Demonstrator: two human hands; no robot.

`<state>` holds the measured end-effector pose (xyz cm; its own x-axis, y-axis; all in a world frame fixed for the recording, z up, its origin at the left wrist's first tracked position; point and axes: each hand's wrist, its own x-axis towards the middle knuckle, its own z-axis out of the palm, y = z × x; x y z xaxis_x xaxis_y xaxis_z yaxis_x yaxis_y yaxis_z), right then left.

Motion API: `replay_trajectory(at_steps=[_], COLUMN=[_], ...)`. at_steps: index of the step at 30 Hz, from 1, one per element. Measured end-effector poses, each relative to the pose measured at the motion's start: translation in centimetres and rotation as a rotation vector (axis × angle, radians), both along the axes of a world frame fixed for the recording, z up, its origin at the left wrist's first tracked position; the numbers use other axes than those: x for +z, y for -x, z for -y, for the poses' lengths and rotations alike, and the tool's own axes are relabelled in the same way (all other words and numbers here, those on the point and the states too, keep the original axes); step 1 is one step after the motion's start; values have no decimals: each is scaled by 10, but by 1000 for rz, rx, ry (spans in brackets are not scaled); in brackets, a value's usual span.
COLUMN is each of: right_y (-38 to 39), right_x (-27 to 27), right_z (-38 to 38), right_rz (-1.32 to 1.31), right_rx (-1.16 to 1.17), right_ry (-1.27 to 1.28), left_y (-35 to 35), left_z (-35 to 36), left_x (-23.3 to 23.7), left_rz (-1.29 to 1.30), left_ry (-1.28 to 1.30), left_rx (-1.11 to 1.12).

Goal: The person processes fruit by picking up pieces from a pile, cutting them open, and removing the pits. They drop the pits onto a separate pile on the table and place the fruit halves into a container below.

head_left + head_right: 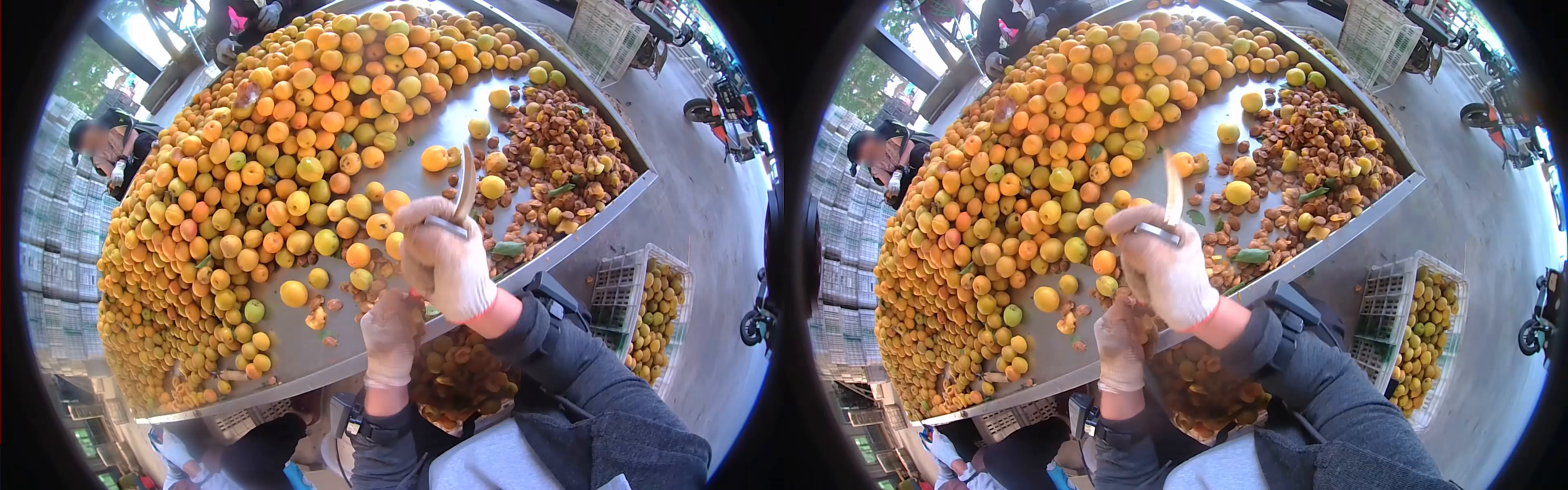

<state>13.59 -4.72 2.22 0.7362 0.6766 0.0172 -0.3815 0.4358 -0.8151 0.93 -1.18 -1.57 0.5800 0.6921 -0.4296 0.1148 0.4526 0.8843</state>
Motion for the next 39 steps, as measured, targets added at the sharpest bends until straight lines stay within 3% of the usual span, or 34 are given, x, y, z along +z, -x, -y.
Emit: replay_trajectory(at_steps=[1,4,8,10,11,13,14,16,17,19,21,23,24,25,26,27,29,30,33,34,36,37,39], right_y=[-6,-15,-22,-20,-15,-13,-13,-20,-26,-39,-34,-13,-4,-1,0,-1,-15,-17,-1,7,19,23,31], right_x=[0,-13,-33,-37,-39,-36,-30,-17,-14,-14,5,-8,-26,-18,-15,-14,-19,-22,-24,-26,-18,-17,-20], right_z=[-2,-11,-19,-21,-23,-27,-27,-28,-26,-19,-11,-14,-16,-13,-12,-12,-16,-15,-8,-7,-3,-4,-2], right_rz=[-515,-584,-670,-695,-791,-888,-812,-707,-678,-451,-68,236,466,850,1005,1161,1164,900,795,948,1017,1052,1141], right_rx=[132,73,97,93,116,143,90,-35,-102,-157,22,228,241,280,306,331,131,22,214,296,339,333,301], right_ry=[-49,-39,-72,-90,-89,-89,-44,8,17,-21,339,394,283,395,540,687,837,652,491,591,742,802,831], left_y=[-1,-4,-2,-5,-4,3,5,5,1,-12,-10,-4,-5,-8,-9,-5,7,15,11,15,19,21,10], left_z=[-1,-9,-19,-22,-23,-26,-28,-32,-33,-39,-43,-49,-48,-45,-42,-41,-41,-46,-34,-35,-36,-32,-16], left_x=[1,0,-2,-3,-8,-27,-37,-52,-44,-8,1,-16,-22,-26,-28,-26,-10,-11,-5,-14,-31,-36,-14], left_rz=[-35,-17,13,106,104,422,417,145,146,118,125,205,204,213,220,218,303,269,300,300,-16,-9,230], left_ry=[-8,201,170,495,496,797,794,239,240,227,141,66,66,-154,-374,-373,87,93,-50,-51,-910,-907,-237], left_rx=[-3,-11,-182,-3,-4,-118,-117,77,78,376,345,272,269,271,270,267,299,249,228,225,13,0,336])
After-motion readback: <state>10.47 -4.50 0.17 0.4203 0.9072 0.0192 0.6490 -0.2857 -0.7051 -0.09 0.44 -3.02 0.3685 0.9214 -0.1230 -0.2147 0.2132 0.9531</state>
